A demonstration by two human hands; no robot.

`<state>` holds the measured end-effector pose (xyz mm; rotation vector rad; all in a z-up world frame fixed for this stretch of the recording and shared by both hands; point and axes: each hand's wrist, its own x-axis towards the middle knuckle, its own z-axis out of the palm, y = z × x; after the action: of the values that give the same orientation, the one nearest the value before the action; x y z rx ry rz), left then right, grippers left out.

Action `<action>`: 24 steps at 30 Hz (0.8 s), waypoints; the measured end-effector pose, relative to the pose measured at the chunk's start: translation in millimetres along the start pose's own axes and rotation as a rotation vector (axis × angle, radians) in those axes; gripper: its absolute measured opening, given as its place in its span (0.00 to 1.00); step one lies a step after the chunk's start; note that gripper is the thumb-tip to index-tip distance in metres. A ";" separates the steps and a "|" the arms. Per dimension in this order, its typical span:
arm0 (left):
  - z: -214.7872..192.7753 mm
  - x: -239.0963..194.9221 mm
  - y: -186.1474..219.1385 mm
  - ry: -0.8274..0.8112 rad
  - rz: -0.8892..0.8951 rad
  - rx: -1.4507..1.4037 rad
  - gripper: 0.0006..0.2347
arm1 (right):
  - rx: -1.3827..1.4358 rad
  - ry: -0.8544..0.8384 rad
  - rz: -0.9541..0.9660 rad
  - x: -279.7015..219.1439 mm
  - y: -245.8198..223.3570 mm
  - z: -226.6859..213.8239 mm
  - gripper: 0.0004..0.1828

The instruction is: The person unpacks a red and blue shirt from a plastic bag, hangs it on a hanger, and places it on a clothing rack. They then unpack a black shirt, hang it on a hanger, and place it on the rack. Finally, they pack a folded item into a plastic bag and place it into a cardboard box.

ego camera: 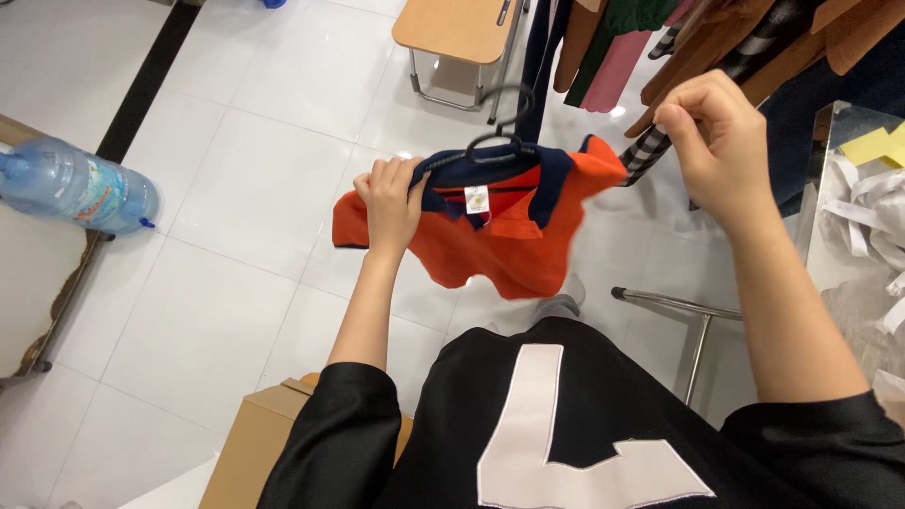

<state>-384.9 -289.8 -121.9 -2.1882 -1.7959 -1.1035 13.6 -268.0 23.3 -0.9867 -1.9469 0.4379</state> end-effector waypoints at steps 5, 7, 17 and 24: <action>-1.7 -6.3 -6.6 0.129 0.109 0.046 0.03 | 0.079 -0.137 0.201 -19.5 66.3 19.6 0.05; -7.0 -5.0 -9.9 0.158 0.121 0.015 0.03 | 0.146 -0.186 0.263 -29.2 72.2 35.0 0.10; -24.3 -9.6 -15.9 0.234 0.026 -0.034 0.03 | 0.586 -0.489 0.842 -58.9 76.3 76.6 0.12; -24.5 -12.3 -16.5 0.242 -0.020 -0.057 0.07 | 0.569 -0.523 0.744 -49.0 56.8 64.0 0.13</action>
<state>-411.3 -307.1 -117.0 -1.9688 -1.7057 -1.3734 1.2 -266.1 -74.5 -1.2547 -1.6391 1.7065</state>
